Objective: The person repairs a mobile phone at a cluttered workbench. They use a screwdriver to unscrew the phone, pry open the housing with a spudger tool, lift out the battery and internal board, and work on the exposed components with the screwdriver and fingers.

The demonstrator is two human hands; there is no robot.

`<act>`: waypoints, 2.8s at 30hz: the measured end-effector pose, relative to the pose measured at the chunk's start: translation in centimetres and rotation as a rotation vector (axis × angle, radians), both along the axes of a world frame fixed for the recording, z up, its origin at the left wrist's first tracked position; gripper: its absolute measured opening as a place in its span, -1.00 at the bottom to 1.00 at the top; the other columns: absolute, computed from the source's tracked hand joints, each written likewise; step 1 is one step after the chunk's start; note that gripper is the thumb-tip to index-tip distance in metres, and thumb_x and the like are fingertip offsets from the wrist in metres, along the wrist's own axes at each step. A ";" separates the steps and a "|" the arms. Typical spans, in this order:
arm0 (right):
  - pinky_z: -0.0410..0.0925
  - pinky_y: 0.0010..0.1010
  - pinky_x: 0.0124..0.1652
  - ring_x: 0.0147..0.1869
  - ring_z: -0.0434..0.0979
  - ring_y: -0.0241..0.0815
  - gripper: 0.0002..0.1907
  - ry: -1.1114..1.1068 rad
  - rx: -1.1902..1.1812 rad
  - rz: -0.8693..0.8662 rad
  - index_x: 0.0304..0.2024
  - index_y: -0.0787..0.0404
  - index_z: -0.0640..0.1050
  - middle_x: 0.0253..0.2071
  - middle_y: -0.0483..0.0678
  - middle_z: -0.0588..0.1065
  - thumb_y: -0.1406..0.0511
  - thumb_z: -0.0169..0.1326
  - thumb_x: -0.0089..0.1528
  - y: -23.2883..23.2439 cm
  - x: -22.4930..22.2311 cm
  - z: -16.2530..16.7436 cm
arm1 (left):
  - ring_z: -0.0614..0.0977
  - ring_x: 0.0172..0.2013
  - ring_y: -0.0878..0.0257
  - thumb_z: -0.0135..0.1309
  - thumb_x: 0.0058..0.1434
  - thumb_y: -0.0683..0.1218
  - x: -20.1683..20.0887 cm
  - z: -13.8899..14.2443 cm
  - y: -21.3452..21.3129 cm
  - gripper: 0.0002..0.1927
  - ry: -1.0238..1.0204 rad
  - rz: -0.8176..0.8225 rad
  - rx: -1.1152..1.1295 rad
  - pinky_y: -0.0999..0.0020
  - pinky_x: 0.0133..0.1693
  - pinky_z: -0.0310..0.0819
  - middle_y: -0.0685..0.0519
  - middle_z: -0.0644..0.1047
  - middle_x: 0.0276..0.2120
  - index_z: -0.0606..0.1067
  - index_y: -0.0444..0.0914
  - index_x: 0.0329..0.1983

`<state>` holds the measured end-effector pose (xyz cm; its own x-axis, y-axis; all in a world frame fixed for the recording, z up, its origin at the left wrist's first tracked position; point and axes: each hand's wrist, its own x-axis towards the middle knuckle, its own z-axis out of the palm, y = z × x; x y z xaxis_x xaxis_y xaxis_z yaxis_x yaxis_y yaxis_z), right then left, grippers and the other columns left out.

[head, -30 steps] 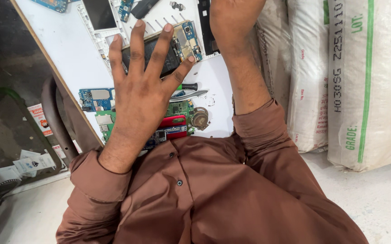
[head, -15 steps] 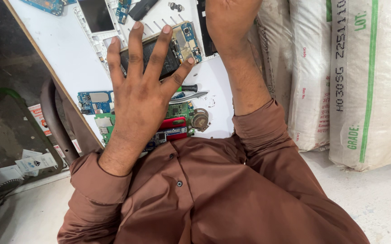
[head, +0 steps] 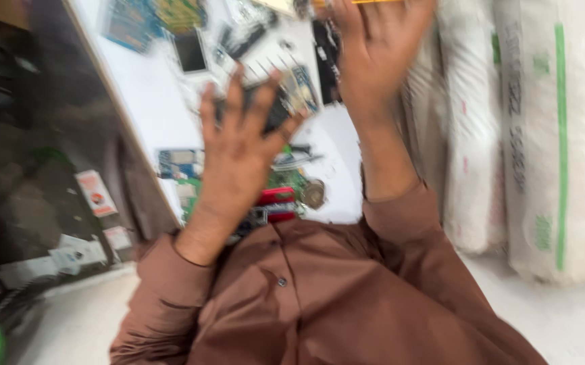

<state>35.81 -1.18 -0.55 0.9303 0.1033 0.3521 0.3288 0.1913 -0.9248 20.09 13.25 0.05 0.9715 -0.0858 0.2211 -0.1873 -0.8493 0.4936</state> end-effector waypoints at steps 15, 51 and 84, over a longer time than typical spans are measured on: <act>0.58 -0.18 0.07 0.02 0.60 -0.10 -0.44 0.045 0.036 -0.087 0.37 0.21 0.11 -0.03 0.19 0.53 0.45 0.10 0.45 -6.8 -17.5 0.1 | 0.19 0.41 -0.24 0.05 0.19 -0.23 -7.5 3.1 -2.0 -0.46 -0.096 0.014 0.100 -0.43 0.35 -0.06 -0.08 0.26 0.41 0.56 0.09 0.20; 0.58 -0.32 -0.03 -0.12 0.68 -0.09 -0.40 0.062 -0.052 0.133 0.46 0.15 0.06 -0.08 0.19 0.57 0.46 0.05 0.50 -12.2 -20.9 -6.4 | 0.57 -0.07 0.23 0.33 0.33 -0.17 -10.7 -2.6 -7.1 -0.86 -0.261 0.070 -0.210 0.21 0.02 0.24 0.16 0.59 -0.16 0.58 -0.20 -0.13; 0.60 -0.23 -0.01 -0.05 0.64 -0.09 -0.44 0.034 -0.111 0.047 0.38 0.16 0.08 -0.08 0.20 0.58 0.43 0.15 0.54 -9.9 -22.6 -7.6 | 0.55 -0.05 0.19 0.20 0.25 -0.13 -12.3 -4.4 -4.6 -0.89 -0.334 0.063 -0.263 0.14 0.09 0.28 0.14 0.56 -0.17 0.55 -0.18 -0.18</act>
